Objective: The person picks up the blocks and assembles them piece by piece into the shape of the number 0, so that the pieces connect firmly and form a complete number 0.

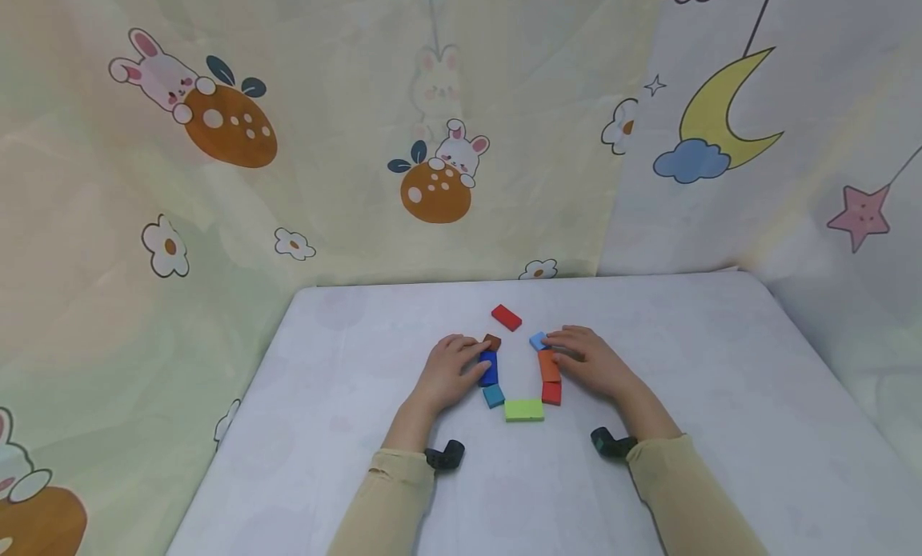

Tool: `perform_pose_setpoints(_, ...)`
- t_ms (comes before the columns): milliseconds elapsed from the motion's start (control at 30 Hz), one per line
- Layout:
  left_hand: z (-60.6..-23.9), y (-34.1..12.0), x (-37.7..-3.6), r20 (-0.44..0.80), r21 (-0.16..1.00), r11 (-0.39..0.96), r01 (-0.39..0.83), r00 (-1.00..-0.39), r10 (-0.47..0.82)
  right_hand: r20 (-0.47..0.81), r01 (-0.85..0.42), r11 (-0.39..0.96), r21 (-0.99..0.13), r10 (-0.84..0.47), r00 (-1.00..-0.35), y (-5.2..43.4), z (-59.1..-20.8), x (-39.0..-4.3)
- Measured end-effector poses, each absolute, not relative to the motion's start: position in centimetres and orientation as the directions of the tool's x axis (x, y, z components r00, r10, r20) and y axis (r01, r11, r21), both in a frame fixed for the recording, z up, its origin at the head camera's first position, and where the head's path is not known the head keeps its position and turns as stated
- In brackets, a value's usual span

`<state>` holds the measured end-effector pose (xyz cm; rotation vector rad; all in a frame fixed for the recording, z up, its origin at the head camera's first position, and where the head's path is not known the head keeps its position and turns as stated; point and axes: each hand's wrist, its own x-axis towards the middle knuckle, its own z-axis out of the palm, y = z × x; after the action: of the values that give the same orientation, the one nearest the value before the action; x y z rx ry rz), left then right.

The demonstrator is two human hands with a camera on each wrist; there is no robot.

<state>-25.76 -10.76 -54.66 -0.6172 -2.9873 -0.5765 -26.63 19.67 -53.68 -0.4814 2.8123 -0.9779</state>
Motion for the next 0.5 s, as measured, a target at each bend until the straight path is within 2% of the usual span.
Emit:
perform_pose_setpoints(167,-54.7,-11.0,-25.8,0.117,0.362,0.849,0.386,-0.922,0.369,-0.028,-0.231,0.732,-0.641,-0.324,-0.946,19.4,-53.5,-26.7)
perform_pose_setpoints(333,-55.1,-11.0,-25.9,0.117,0.373,0.848,0.377,-0.926,0.36,-0.106,-0.109,0.709,-0.697,-0.252,-0.962,19.7,-53.0,-27.1)
perform_pose_setpoints(500,-55.1,-11.0,-25.8,0.134,0.371,0.848,0.378,-0.926,0.354,-0.183,-0.013,0.7,-0.714,-0.205,-0.961,19.1,-51.4,-28.9)
